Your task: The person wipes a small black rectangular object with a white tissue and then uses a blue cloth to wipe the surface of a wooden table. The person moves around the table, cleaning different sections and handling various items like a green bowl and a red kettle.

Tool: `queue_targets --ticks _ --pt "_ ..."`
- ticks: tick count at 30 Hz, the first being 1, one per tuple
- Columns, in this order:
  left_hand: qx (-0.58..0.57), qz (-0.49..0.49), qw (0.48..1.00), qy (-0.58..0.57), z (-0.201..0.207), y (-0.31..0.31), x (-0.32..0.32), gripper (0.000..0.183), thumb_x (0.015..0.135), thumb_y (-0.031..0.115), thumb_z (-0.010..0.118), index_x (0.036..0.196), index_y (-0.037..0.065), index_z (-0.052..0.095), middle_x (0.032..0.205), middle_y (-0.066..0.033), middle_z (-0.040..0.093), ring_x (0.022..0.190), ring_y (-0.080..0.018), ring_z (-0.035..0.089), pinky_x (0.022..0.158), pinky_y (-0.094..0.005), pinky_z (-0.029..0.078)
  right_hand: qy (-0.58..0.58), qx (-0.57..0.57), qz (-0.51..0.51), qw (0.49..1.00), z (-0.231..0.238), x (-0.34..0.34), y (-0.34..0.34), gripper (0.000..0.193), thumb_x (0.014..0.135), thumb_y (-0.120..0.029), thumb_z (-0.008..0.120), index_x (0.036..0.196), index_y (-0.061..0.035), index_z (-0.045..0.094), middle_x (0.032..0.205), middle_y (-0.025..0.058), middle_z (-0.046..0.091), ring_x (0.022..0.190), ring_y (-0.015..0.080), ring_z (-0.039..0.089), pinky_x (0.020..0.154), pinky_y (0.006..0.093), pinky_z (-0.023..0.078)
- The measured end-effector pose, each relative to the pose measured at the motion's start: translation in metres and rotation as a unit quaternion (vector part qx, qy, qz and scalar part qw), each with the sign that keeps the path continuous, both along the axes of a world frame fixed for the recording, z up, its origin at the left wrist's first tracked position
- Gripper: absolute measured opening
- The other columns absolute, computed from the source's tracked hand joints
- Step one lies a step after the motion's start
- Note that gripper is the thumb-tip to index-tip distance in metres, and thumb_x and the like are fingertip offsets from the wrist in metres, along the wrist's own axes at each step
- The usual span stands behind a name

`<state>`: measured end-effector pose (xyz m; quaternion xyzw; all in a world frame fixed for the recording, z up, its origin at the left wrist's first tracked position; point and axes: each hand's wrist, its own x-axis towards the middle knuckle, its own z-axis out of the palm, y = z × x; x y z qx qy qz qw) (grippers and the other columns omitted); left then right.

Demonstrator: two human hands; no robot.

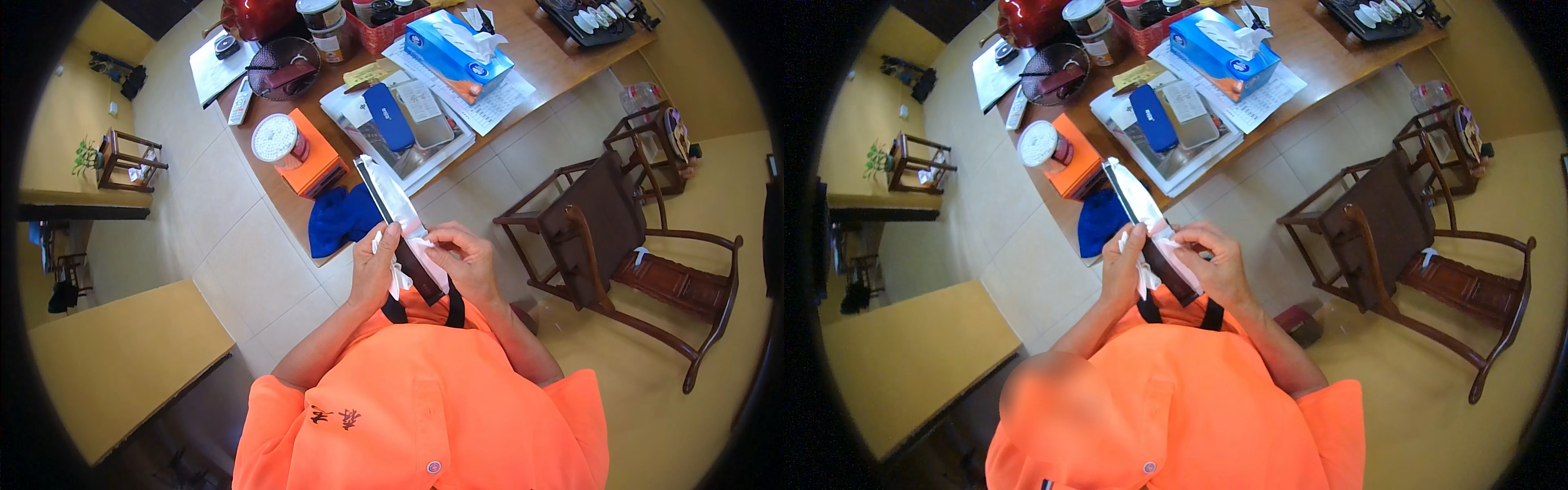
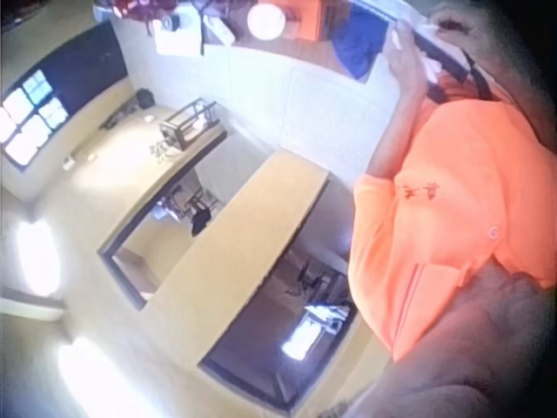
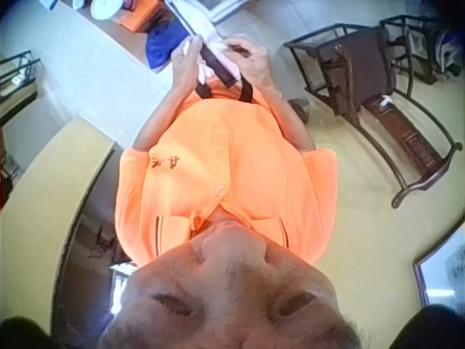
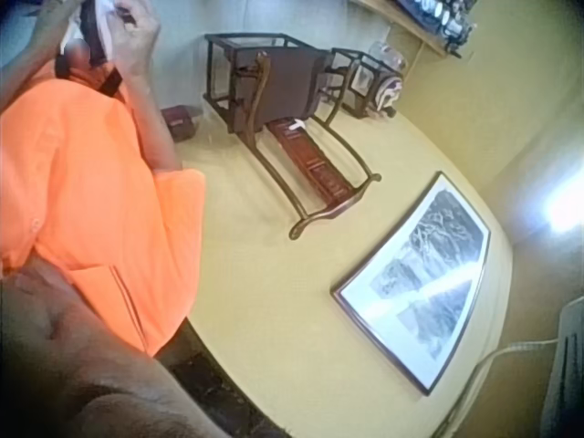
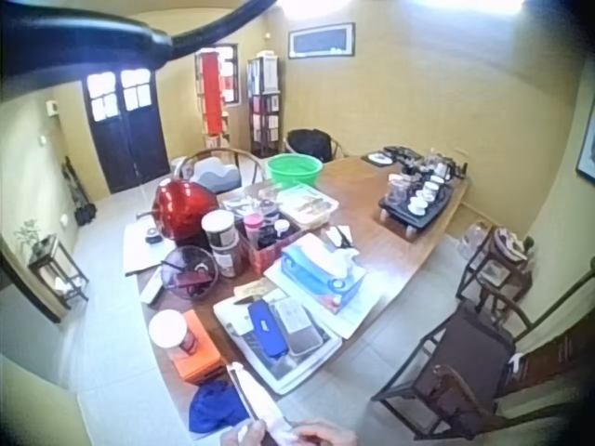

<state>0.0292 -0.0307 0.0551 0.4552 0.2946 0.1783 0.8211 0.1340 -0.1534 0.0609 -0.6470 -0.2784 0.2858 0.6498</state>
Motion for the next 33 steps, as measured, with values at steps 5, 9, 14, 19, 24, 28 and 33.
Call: queue_targets --ticks 5,9,14,19,24,28,33 --pt "0.051 -0.013 0.999 0.002 -0.005 -0.001 -0.002 0.026 0.098 0.025 0.051 0.088 0.004 0.061 0.076 0.0072 0.054 0.069 -0.0001 0.047 0.059 -0.0166 0.037 0.057 0.035 0.062 0.996 -0.010 0.007 -0.005 0.014 0.077 0.005 0.065 0.090 0.0021 0.066 0.098 0.0077 0.061 0.084 0.0124 0.060 0.075 0.0224 0.048" --pt "0.060 -0.021 0.998 -0.001 -0.004 -0.002 0.001 0.026 0.099 0.025 0.050 0.092 0.003 0.062 0.078 0.0064 0.057 0.070 -0.0003 0.047 0.059 -0.0168 0.037 0.003 0.003 0.043 0.999 -0.006 0.008 -0.003 0.012 0.076 0.005 0.065 0.088 0.0011 0.064 0.095 0.0064 0.062 0.084 0.0123 0.060 0.074 0.0226 0.047" --pt "0.020 0.004 0.999 -0.026 -0.002 -0.001 0.007 0.027 0.099 0.026 0.049 0.093 0.004 0.062 0.078 0.0055 0.057 0.068 -0.0005 0.047 0.057 -0.0175 0.037 0.004 0.007 -0.012 1.000 0.003 0.001 0.002 0.017 0.076 0.002 0.068 0.091 -0.0007 0.062 0.091 0.0054 0.063 0.082 0.0120 0.060 0.073 0.0238 0.047" --pt "0.046 -0.014 0.999 -0.017 0.003 0.002 0.005 0.027 0.098 0.027 0.050 0.088 0.004 0.061 0.075 0.0062 0.055 0.067 -0.0005 0.046 0.058 -0.0173 0.038 -0.039 0.033 -0.020 0.998 0.003 0.005 0.001 0.022 0.075 0.000 0.068 0.095 -0.0026 0.062 0.093 0.0065 0.063 0.082 0.0144 0.060 0.070 0.0255 0.048" --pt "0.117 -0.015 0.993 -0.006 0.006 0.000 0.010 0.026 0.098 0.025 0.051 0.092 0.003 0.062 0.074 0.0064 0.054 0.069 -0.0001 0.044 0.057 -0.0175 0.036 -0.156 0.009 0.020 0.988 0.015 0.015 0.001 0.027 0.073 0.000 0.068 0.099 -0.0051 0.065 0.095 0.0075 0.061 0.083 0.0187 0.060 0.069 0.0276 0.048" --pt "0.191 -0.016 0.981 -0.001 -0.002 -0.001 0.009 0.025 0.097 0.023 0.053 0.089 0.001 0.062 0.072 0.0069 0.052 0.068 -0.0005 0.042 0.055 -0.0187 0.033 -0.171 -0.019 0.047 0.984 0.019 0.016 -0.001 0.025 0.074 0.001 0.067 0.098 -0.0056 0.066 0.095 0.0086 0.058 0.083 0.0215 0.059 0.069 0.0295 0.048" --pt "0.257 -0.012 0.966 0.039 0.003 -0.003 0.008 0.023 0.096 0.020 0.054 0.090 -0.001 0.062 0.066 0.0039 0.051 0.062 -0.0029 0.041 0.052 -0.0215 0.034 -0.223 -0.028 0.065 0.972 0.006 0.020 -0.003 0.017 0.073 -0.001 0.068 0.090 -0.0041 0.063 0.093 0.0103 0.056 0.082 0.0233 0.059 0.069 0.0301 0.048"
